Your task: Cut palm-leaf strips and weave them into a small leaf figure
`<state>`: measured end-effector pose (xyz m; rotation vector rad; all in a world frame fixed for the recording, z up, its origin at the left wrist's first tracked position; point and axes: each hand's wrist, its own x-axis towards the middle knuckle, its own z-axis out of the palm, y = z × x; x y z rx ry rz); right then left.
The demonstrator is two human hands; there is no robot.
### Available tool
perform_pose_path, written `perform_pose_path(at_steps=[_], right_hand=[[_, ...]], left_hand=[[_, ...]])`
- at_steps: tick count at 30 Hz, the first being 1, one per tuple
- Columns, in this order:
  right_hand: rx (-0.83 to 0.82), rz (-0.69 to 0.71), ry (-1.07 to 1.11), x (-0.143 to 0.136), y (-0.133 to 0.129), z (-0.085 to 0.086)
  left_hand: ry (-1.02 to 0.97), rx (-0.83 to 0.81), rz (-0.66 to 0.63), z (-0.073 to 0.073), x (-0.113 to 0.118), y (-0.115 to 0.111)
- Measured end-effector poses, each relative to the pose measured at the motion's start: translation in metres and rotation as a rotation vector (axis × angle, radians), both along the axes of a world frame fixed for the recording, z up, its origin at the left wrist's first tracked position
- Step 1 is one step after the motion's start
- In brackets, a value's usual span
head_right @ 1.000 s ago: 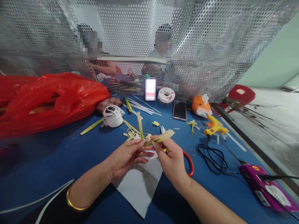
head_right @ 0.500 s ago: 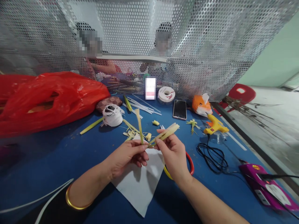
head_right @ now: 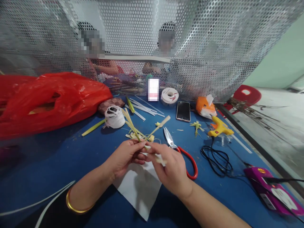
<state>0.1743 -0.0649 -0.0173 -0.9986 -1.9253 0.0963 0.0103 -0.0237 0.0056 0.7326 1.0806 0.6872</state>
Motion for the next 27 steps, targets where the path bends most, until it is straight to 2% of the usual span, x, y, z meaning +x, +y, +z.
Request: perform_pose_path(at_steps=[3,5,8,10,14,15,16,19,22,27], right_hand=[[0.166,0.253,-0.304,0.000,0.000,0.005],[0.217,0.385,-0.446,-0.003,0.000,0.007],[0.166,0.472,-0.462,-0.005,-0.001,0.008],[0.111,0.401,-0.315,-0.005,-0.001,0.007],[-0.096,-0.051,0.117,0.002,0.005,0.003],[-0.187,-0.111,0.182,0.003,0.008,0.003],[-0.278,-0.119,0.213,0.005,0.011,0.002],[-0.439,0.019,0.143,0.006,0.020,0.002],[-0.378,0.051,0.014,0.007,0.022,0.001],[-0.134,-0.161,-0.163,0.010,0.020,-0.002]], left_hand=[[-0.062,-0.030,0.059,-0.003,-0.002,0.002],[-0.112,-0.061,0.070,-0.005,-0.003,0.004],[-0.160,-0.090,0.068,-0.006,-0.005,0.005],[-0.161,-0.077,0.074,-0.005,-0.006,0.005],[-0.106,0.001,0.000,-0.002,-0.006,0.003],[-0.094,0.020,-0.043,-0.001,-0.006,0.002],[-0.087,0.038,-0.088,0.001,-0.007,0.001],[-0.076,0.073,-0.188,0.004,-0.008,0.000],[-0.058,0.094,-0.219,0.006,-0.010,0.000],[-0.046,0.106,-0.245,0.005,-0.012,0.002]])
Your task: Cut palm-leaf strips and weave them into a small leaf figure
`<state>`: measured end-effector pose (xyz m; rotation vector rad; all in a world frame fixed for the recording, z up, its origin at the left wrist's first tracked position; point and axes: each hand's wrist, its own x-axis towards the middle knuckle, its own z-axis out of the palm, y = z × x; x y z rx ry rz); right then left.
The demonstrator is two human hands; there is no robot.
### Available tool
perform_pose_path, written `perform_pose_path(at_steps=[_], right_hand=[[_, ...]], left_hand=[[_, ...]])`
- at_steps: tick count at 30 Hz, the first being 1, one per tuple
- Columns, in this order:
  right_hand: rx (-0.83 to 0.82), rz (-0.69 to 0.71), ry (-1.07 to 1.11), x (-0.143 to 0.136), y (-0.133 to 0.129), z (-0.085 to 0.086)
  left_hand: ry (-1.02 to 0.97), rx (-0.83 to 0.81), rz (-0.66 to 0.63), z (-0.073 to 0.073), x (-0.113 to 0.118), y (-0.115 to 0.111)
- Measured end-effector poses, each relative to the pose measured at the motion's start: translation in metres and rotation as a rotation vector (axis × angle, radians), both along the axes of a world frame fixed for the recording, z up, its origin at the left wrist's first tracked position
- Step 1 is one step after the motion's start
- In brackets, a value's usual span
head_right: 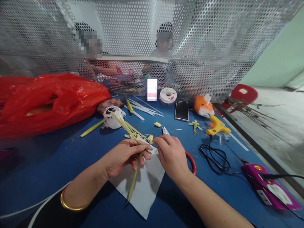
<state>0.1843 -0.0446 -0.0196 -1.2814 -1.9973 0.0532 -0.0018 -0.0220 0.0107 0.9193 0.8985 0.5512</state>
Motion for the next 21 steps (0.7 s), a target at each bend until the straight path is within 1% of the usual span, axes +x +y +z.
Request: perform_pose_path(at_steps=[1,3,5,8,10,14,17,19,21], right_hand=[[0.031,-0.024,0.002,0.000,0.000,0.000],[0.024,-0.017,0.085,0.000,-0.001,0.002],[-0.061,0.053,0.221,-0.002,-0.003,0.004],[-0.233,0.198,0.396,-0.007,-0.005,0.008],[-0.335,0.247,0.482,-0.010,-0.007,0.010],[-0.530,0.235,0.645,-0.014,-0.009,0.011],[-0.629,0.236,0.750,-0.014,-0.009,0.011],[-0.633,0.229,0.758,-0.015,-0.009,0.010],[-0.573,0.190,0.731,-0.014,-0.008,0.009]], left_hand=[[0.004,0.006,-0.007,-0.001,0.001,-0.001],[0.025,0.011,-0.031,-0.003,0.003,-0.002],[0.051,0.005,-0.088,-0.007,0.007,-0.005],[0.085,-0.006,-0.201,-0.012,0.013,-0.009],[0.102,-0.014,-0.245,-0.015,0.015,-0.011],[0.108,-0.022,-0.268,-0.017,0.015,-0.011],[0.093,-0.017,-0.283,-0.016,0.014,-0.011],[0.089,-0.017,-0.291,-0.015,0.014,-0.011],[0.097,-0.025,-0.289,-0.014,0.014,-0.011]])
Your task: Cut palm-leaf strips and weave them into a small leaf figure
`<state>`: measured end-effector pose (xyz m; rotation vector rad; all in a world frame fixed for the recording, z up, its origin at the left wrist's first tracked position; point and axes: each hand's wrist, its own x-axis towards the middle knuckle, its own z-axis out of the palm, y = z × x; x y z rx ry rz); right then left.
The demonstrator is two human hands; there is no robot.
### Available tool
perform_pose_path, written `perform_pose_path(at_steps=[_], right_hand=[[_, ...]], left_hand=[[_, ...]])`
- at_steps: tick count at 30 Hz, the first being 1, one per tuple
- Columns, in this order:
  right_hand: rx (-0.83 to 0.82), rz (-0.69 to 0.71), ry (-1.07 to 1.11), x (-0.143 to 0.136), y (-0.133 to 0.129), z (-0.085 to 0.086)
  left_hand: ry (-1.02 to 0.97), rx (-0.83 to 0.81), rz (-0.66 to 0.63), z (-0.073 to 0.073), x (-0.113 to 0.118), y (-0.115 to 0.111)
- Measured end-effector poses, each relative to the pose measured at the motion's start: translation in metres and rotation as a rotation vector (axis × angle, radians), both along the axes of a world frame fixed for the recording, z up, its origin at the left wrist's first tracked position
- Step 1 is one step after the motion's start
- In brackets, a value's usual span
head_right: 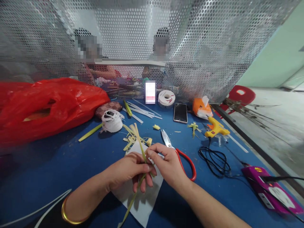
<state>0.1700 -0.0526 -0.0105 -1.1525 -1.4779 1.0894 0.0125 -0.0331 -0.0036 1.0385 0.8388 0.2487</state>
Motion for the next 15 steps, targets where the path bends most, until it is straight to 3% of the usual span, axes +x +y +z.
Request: perform_pose_path(at_steps=[8,11,15], right_hand=[[0.394,-0.146,-0.063,0.005,-0.005,-0.005],[0.405,-0.129,-0.069,0.003,-0.006,-0.004],[0.277,-0.068,-0.104,-0.001,-0.005,-0.001]], left_hand=[[0.068,-0.020,-0.038,-0.006,0.005,-0.002],[0.096,-0.031,-0.052,-0.010,0.009,-0.004],[0.129,-0.017,-0.053,-0.013,0.010,-0.005]])
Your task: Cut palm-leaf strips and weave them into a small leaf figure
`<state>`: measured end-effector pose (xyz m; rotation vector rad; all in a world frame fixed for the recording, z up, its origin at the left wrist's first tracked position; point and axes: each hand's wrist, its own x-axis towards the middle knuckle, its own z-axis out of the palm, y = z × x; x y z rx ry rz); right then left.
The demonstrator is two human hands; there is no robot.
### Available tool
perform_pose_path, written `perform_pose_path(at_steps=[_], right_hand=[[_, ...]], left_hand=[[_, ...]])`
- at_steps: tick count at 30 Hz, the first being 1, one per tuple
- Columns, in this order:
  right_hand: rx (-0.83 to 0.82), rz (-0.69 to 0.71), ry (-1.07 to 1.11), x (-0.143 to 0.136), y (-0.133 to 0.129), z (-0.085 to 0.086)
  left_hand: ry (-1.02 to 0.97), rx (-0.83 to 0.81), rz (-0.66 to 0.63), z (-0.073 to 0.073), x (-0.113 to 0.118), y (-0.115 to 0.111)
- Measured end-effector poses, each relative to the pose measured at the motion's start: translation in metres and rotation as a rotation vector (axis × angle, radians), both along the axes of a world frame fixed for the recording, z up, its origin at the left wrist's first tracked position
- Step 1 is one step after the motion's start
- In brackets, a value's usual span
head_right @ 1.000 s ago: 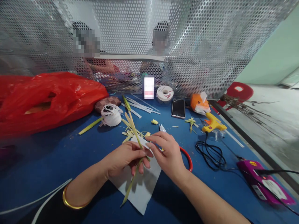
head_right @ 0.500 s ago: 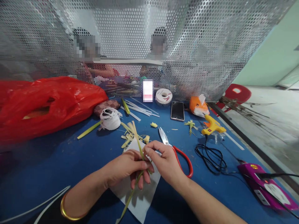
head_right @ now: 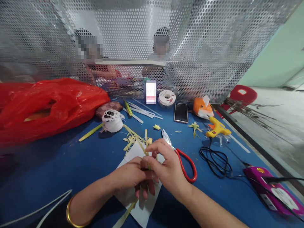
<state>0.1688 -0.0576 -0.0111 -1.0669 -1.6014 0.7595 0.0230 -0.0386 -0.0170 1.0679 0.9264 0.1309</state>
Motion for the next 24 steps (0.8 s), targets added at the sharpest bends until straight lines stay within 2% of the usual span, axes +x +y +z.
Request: perform_pose_path(at_steps=[3,5,10,13,24], right_hand=[[-0.158,0.005,0.049,-0.002,0.001,0.001],[-0.194,-0.021,0.131,-0.002,0.002,0.001],[-0.206,-0.071,0.288,0.000,0.007,0.003],[-0.219,-0.103,0.371,0.001,0.010,0.005],[-0.128,-0.111,0.385,0.002,0.007,0.006]], left_hand=[[-0.023,-0.004,0.030,0.000,-0.002,0.002],[-0.058,-0.009,0.063,0.002,-0.003,0.004],[-0.185,0.013,0.170,0.007,-0.008,0.007],[-0.235,0.000,0.165,0.009,-0.009,0.007],[-0.314,-0.050,0.191,0.011,-0.010,0.011]])
